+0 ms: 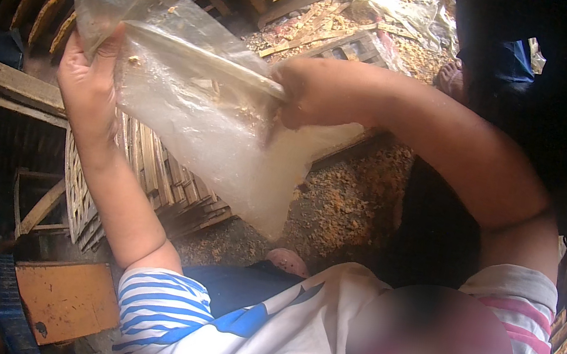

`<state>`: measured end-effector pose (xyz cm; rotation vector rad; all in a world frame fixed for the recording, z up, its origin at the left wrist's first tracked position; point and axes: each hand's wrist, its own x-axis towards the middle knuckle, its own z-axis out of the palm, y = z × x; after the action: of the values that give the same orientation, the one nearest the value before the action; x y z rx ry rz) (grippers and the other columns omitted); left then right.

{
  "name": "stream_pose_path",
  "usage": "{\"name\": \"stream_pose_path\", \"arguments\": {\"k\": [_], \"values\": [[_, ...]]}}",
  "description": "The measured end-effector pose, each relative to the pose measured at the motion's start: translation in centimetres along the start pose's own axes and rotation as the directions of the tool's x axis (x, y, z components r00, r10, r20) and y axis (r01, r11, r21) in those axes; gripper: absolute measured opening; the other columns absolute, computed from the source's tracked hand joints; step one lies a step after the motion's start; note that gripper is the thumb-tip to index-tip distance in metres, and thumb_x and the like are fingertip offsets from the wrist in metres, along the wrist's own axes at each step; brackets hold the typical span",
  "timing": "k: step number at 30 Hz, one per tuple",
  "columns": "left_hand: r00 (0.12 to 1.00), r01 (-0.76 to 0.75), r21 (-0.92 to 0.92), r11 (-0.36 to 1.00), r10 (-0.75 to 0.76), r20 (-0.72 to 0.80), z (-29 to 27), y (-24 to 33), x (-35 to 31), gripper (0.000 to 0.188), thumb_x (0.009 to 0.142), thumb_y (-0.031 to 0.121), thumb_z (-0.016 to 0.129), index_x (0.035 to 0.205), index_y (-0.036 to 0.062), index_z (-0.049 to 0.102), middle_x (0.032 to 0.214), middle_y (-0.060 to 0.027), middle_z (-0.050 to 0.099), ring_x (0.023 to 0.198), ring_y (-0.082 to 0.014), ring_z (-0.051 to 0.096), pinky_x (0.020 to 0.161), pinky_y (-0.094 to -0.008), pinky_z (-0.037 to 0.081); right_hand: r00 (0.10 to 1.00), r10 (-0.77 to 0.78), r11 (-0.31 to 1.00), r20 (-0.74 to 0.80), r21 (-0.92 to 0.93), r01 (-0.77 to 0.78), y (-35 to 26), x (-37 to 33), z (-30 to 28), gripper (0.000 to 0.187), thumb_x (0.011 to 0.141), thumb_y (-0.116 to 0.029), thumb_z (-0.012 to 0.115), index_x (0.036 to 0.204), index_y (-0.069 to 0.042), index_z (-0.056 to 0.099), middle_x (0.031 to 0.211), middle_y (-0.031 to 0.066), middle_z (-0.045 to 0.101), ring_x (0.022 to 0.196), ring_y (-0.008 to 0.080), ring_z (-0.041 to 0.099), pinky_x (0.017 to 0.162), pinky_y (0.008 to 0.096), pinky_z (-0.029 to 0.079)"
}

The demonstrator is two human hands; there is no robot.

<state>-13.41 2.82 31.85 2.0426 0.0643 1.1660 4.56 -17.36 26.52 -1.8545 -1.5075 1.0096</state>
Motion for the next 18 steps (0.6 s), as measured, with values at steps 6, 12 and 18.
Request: {"name": "stream_pose_path", "arguments": {"k": [6,12,18], "values": [[1.0,-0.004,-0.02,1.0,0.004,-0.015,-0.4,-0.3,0.0,0.027,0.092,0.01,0.072,0.116,-0.0009,0.065,0.107,-0.0053,0.07,0.098,-0.0104,0.062,0.092,-0.0255,0.045,0.996,-0.038,0.94,-0.082,0.334,0.064,0.4,0.6,0.8,0.053,0.084,-0.044,0.079,0.11,0.0,0.067,0.096,0.0095,0.071,0.086,0.0159,0.066,0.082,0.0332,0.05],[0.999,-0.026,-0.052,0.998,0.025,-0.021,0.3,-0.5,0.2,0.026,0.092,0.008,0.072,0.115,-0.0011,0.065,0.107,-0.0053,0.07,0.097,-0.0104,0.062,0.091,-0.0251,0.045,0.989,-0.13,0.952,-0.074,0.271,0.146,0.6,1.9,1.1,0.038,0.089,-0.037,0.074,0.1,-0.001,0.071,0.085,0.0056,0.072,0.084,0.0138,0.067,0.081,0.0309,0.05],[0.994,-0.014,-0.029,0.999,0.01,-0.108,-2.3,-0.8,0.4,0.021,0.091,0.005,0.071,0.111,-0.0004,0.066,0.106,-0.0054,0.07,0.097,-0.0103,0.063,0.089,-0.0245,0.047,0.983,-0.148,0.986,0.106,-0.067,0.155,1.7,2.1,-0.4,0.042,0.082,-0.031,0.078,0.111,-0.002,0.072,0.093,0.0143,0.073,0.087,0.0251,0.07,0.083,0.038,0.051]]}}
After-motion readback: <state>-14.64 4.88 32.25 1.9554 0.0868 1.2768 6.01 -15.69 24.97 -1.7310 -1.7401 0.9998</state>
